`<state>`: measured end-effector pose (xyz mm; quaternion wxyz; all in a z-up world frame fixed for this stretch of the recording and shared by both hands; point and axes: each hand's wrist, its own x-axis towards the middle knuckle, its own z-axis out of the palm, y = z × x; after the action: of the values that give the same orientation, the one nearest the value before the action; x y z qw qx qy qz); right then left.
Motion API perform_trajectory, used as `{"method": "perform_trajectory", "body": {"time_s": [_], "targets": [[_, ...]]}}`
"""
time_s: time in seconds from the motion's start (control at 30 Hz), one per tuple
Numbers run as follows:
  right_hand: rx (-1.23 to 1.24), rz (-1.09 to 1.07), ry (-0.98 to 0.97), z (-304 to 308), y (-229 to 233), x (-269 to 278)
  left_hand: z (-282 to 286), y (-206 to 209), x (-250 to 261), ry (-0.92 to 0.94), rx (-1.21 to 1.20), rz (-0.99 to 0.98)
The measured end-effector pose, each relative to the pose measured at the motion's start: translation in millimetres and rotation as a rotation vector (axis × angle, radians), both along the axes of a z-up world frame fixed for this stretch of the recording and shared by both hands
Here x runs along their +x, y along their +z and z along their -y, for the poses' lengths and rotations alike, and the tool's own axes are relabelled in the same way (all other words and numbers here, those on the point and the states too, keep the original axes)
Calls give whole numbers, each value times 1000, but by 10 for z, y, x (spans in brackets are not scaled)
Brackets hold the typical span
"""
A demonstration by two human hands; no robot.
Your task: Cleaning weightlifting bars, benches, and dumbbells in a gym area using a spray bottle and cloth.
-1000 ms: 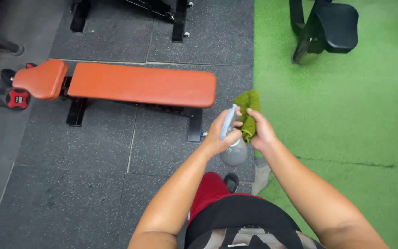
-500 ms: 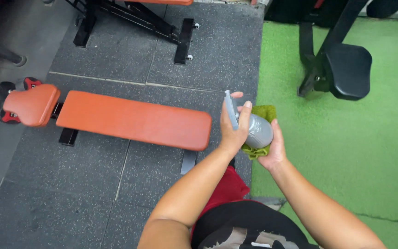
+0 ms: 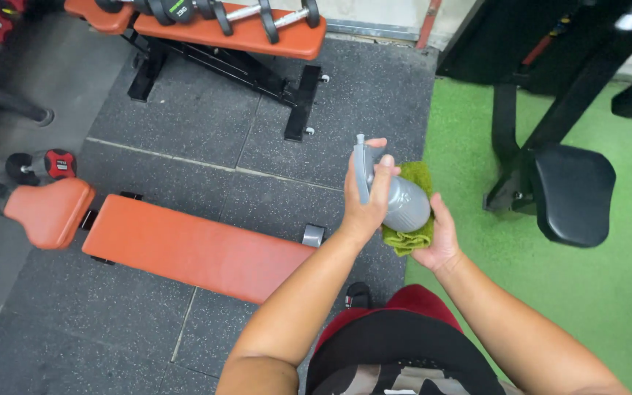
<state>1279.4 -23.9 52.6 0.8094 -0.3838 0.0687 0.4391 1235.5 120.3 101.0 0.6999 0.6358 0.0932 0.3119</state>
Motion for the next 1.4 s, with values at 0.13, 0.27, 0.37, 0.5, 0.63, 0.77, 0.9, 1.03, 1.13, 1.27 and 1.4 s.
{"method": "perform_trajectory", "body": {"time_s": [0.13, 0.27, 0.37, 0.5, 0.63, 0.77, 0.9, 1.03, 1.13, 1.27, 1.4], "targets": [[-18, 27, 56, -207, -324, 559, -249, 115, 384, 40, 65, -34], [329, -163, 402, -455, -460, 1173, -490, 128, 829, -69, 118, -30], [459, -311, 646, -695, -502, 1656, -693, 125, 1211, -95, 102, -15], [58, -129, 392, -1017, -195, 2323, -823, -110, 1852, 166, 8, -4], [27, 44, 326, -1218, -221, 3064, -1016, -115, 2549, 454, -132, 53], [19, 139, 458, -1547, -332, 3620, -1202, -111, 2932, 582, -83, 75], [414, -235, 724, -1954, -747, 4079, -1557, -56, 3066, 522, -56, 55], [268, -95, 817, -2516, -250, 4000, -1980, -47, 3207, 620, -131, 49], [27, 102, 614, -2903, 49, 3935, -2300, -7, 3274, 748, -184, 90], [44, 66, 632, -3539, -71, 4045, -2942, -49, 3313, 779, -115, -15], [124, -95, 821, -4238, -415, 4194, -3723, -438, 3330, 776, 111, -30]]}}
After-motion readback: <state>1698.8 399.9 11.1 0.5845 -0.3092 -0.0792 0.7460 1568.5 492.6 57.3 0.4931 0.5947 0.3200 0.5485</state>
